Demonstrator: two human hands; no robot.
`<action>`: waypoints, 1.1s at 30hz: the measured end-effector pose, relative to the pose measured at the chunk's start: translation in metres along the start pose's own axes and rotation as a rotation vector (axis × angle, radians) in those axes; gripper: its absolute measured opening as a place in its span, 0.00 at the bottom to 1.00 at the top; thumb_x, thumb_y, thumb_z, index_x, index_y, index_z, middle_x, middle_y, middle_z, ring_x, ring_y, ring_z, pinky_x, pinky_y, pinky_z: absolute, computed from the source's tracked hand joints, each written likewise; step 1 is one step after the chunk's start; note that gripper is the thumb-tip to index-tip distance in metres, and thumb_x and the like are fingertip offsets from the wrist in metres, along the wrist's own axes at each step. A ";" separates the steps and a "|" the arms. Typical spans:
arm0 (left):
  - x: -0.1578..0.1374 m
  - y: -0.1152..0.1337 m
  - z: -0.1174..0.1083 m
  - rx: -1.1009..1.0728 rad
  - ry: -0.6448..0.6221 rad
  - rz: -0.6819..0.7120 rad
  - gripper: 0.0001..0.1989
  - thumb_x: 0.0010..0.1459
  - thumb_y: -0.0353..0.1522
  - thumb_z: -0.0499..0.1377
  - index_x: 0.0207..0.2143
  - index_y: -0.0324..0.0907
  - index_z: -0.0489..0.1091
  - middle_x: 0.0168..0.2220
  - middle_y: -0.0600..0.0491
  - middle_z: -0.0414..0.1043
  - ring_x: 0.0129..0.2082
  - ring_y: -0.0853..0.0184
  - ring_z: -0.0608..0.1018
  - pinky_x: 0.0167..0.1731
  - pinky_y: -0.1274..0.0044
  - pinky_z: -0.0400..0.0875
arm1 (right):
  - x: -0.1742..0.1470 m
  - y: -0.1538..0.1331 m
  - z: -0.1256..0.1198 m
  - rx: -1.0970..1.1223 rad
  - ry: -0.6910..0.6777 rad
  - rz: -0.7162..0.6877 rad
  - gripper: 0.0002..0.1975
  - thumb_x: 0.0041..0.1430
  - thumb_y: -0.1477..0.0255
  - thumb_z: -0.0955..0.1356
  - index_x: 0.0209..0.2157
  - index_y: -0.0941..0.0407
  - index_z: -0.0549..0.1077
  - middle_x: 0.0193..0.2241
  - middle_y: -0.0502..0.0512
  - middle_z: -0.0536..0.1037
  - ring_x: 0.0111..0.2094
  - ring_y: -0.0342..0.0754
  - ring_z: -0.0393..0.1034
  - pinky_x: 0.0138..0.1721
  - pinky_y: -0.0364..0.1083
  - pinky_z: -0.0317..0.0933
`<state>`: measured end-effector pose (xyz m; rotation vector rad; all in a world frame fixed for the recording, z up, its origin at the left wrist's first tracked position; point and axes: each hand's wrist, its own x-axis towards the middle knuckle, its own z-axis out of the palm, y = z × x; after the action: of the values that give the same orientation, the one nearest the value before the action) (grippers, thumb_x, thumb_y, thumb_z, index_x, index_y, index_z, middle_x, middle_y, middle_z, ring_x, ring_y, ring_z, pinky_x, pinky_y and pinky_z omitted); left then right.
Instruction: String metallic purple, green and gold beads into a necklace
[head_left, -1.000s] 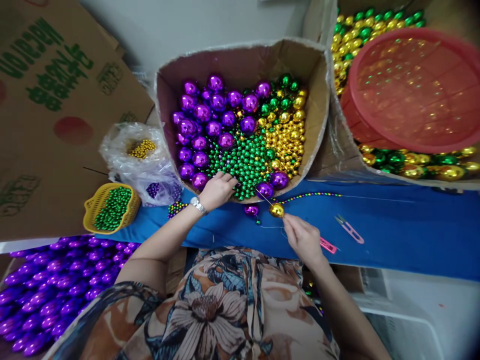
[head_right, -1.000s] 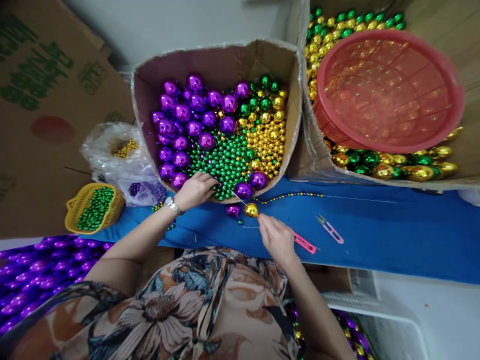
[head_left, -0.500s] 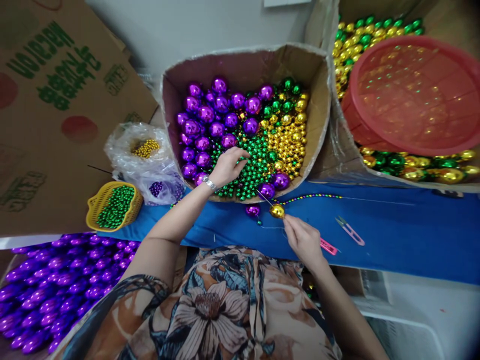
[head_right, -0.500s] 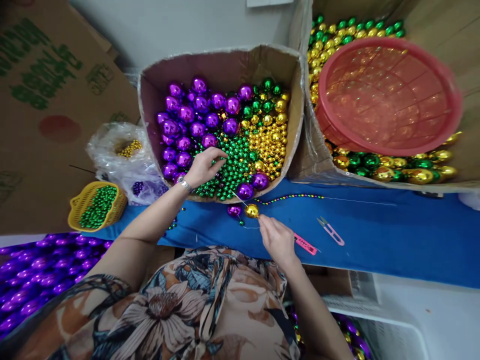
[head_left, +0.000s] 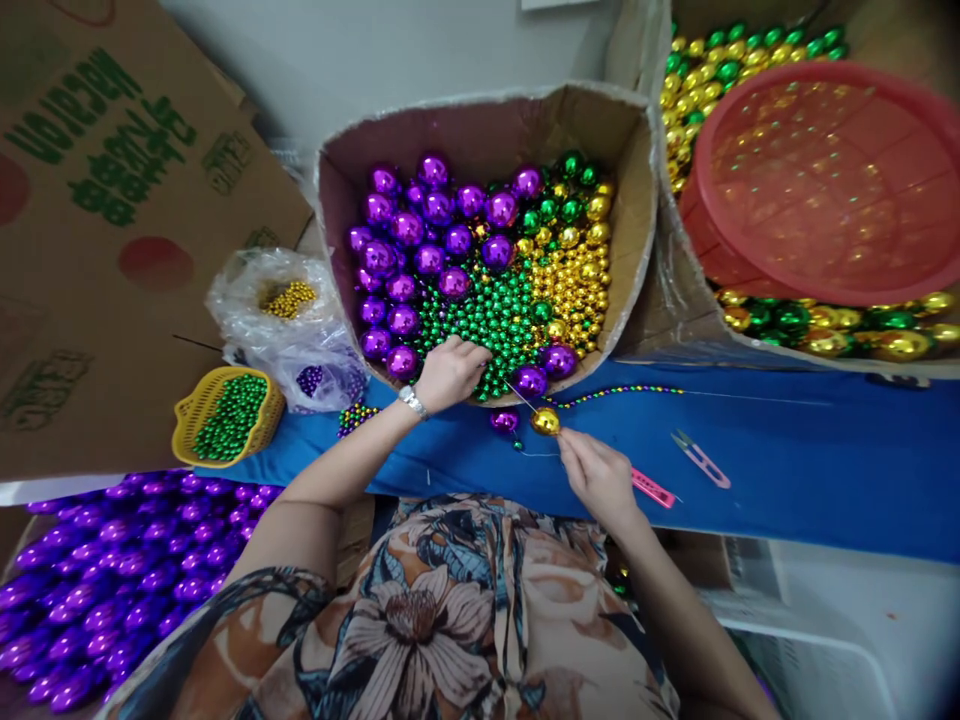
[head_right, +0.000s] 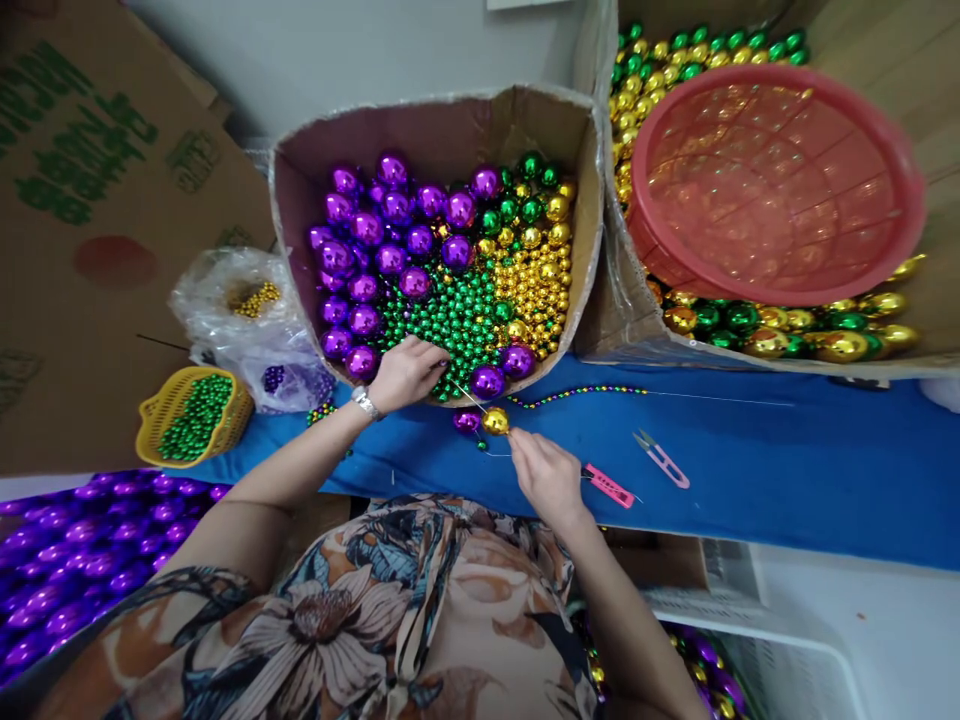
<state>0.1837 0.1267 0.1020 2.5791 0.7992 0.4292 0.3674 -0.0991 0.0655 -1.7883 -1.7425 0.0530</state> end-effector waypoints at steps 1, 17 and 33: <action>0.001 0.001 -0.001 -0.187 0.060 -0.069 0.09 0.60 0.32 0.57 0.41 0.41 0.74 0.37 0.48 0.76 0.37 0.63 0.73 0.39 0.71 0.68 | 0.000 -0.001 0.000 -0.005 -0.002 -0.002 0.12 0.67 0.71 0.61 0.42 0.56 0.75 0.33 0.56 0.81 0.32 0.45 0.76 0.36 0.42 0.66; -0.007 0.039 -0.004 -1.392 -0.028 -0.462 0.14 0.50 0.37 0.69 0.39 0.42 0.78 0.34 0.53 0.76 0.30 0.74 0.76 0.31 0.80 0.75 | 0.003 -0.005 -0.004 -0.099 0.015 0.020 0.11 0.68 0.71 0.61 0.41 0.56 0.75 0.31 0.54 0.81 0.29 0.43 0.74 0.33 0.41 0.62; 0.114 0.019 0.020 0.188 -0.043 0.230 0.18 0.58 0.26 0.56 0.50 0.45 0.73 0.53 0.45 0.71 0.53 0.49 0.65 0.49 0.58 0.61 | 0.000 0.004 -0.009 -0.055 0.133 0.069 0.10 0.66 0.74 0.62 0.42 0.58 0.74 0.34 0.57 0.81 0.33 0.46 0.77 0.38 0.42 0.67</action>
<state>0.2910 0.1740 0.1124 2.8596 0.5534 0.3797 0.3751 -0.1025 0.0701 -1.8477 -1.6030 -0.0838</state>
